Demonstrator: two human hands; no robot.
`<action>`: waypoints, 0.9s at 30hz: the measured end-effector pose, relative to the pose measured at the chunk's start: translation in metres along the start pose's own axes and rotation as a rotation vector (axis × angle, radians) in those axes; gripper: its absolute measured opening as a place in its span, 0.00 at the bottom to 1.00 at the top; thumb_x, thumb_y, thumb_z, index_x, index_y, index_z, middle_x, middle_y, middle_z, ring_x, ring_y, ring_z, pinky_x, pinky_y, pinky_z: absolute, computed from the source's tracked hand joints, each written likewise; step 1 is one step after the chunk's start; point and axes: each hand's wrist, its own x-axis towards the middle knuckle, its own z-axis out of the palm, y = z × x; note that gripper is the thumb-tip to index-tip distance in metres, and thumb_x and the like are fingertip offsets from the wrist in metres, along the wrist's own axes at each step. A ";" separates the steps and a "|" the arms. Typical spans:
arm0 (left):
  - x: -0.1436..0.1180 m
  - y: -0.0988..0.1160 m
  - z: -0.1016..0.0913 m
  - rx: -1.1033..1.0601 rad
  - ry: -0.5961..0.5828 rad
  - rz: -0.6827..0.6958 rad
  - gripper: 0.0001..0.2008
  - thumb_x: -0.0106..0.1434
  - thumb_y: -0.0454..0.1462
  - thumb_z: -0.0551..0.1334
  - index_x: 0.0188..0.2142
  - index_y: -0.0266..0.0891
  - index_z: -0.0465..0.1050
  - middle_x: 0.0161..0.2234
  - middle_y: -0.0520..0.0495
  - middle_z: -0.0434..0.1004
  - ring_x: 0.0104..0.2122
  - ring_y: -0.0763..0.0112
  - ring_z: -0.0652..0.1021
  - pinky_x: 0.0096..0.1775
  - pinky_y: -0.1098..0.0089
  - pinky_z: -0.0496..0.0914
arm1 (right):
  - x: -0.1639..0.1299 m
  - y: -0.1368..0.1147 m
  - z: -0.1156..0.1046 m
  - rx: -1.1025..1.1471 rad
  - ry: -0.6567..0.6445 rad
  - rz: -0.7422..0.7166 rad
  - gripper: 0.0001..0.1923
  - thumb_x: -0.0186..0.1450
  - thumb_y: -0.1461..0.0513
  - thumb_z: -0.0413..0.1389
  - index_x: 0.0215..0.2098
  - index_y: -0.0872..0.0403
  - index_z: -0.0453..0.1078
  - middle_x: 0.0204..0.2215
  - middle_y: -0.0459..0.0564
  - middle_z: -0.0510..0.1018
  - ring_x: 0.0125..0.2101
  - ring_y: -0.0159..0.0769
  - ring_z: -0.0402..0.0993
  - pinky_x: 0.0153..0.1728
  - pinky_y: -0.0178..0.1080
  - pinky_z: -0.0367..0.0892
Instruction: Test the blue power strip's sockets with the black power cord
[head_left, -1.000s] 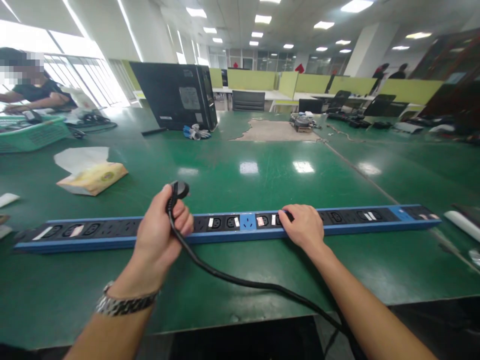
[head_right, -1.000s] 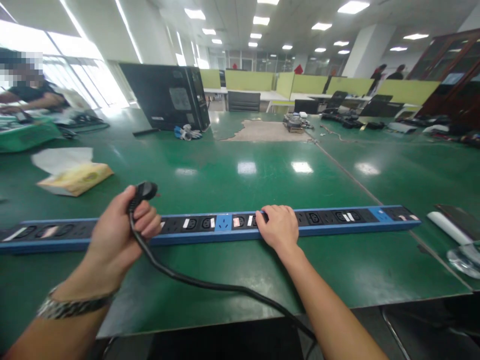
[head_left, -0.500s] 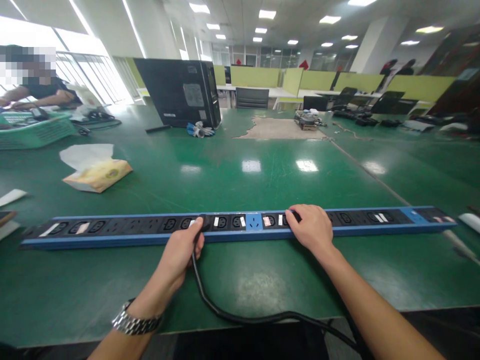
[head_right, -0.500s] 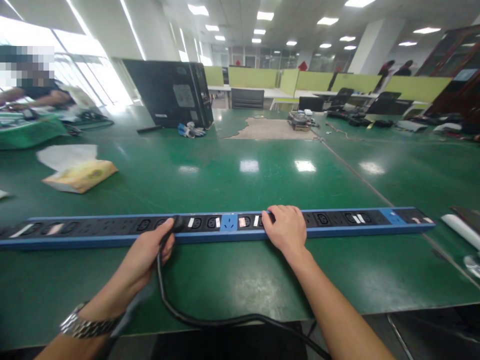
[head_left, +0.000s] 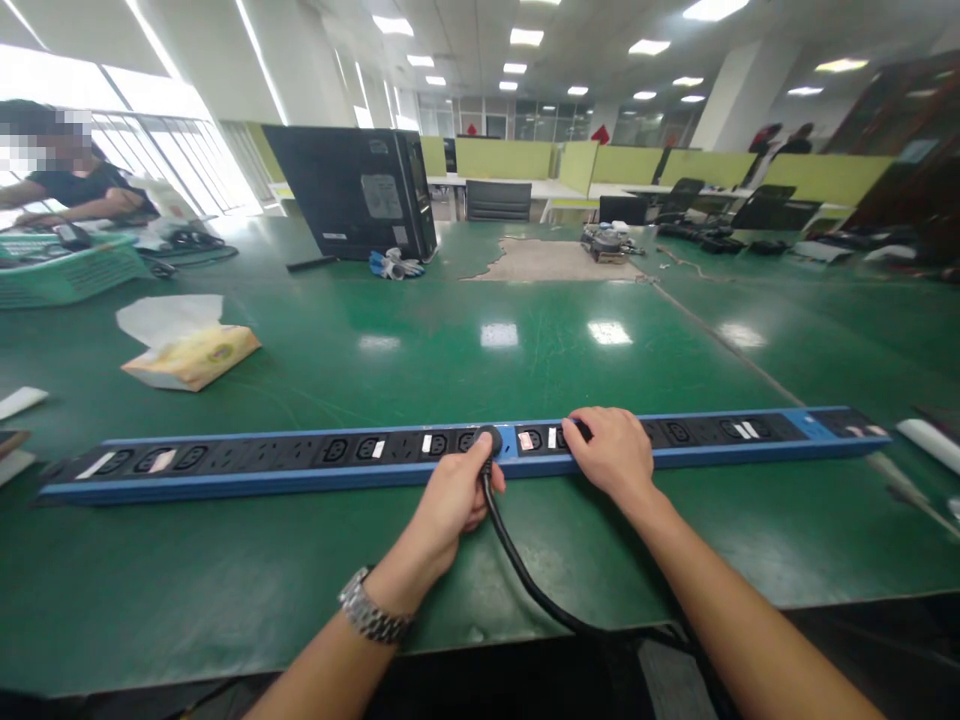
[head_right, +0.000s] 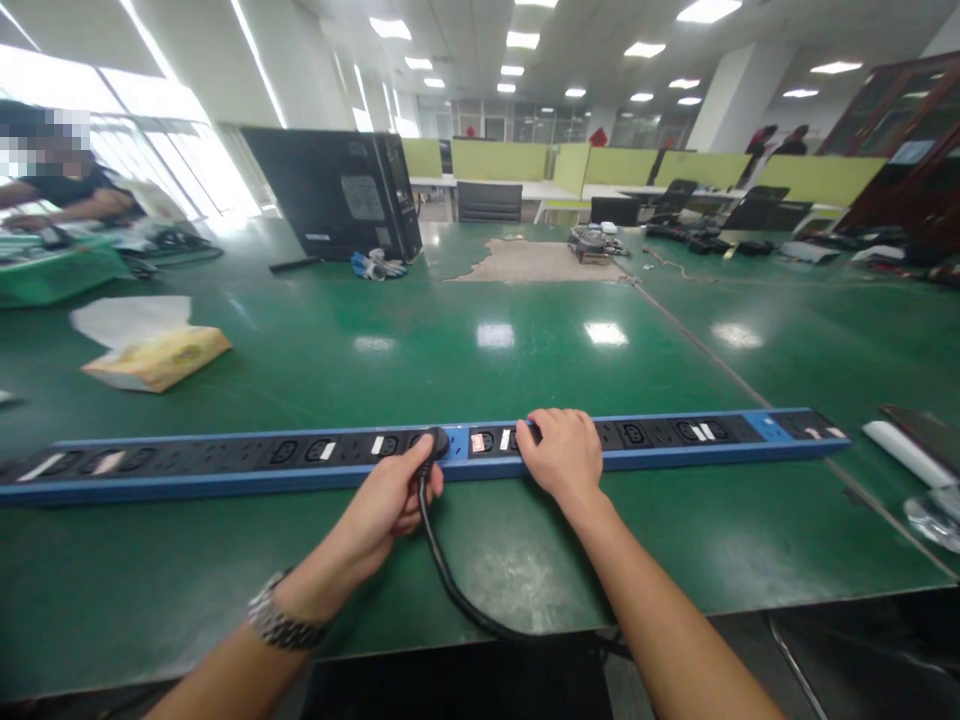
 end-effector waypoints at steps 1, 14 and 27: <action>0.004 -0.001 0.006 -0.012 -0.008 -0.017 0.27 0.59 0.55 0.57 0.16 0.36 0.65 0.09 0.60 0.45 0.09 0.84 0.48 0.15 0.78 0.41 | 0.000 0.000 0.000 0.001 -0.004 -0.002 0.17 0.67 0.54 0.48 0.35 0.51 0.77 0.34 0.49 0.81 0.38 0.37 0.73 0.45 0.40 0.57; 0.014 -0.011 0.017 -0.088 -0.013 -0.001 0.27 0.58 0.56 0.58 0.16 0.37 0.63 0.08 0.58 0.48 0.09 0.85 0.50 0.16 0.78 0.41 | 0.000 0.000 0.001 0.014 0.001 0.012 0.17 0.67 0.54 0.48 0.35 0.51 0.77 0.35 0.49 0.81 0.39 0.39 0.73 0.46 0.41 0.56; 0.022 -0.021 0.020 0.132 0.071 0.082 0.28 0.60 0.55 0.55 0.15 0.38 0.64 0.08 0.57 0.50 0.10 0.81 0.53 0.17 0.75 0.45 | -0.002 -0.001 0.000 0.038 -0.001 0.012 0.17 0.67 0.54 0.48 0.35 0.52 0.77 0.36 0.50 0.81 0.39 0.39 0.73 0.47 0.42 0.57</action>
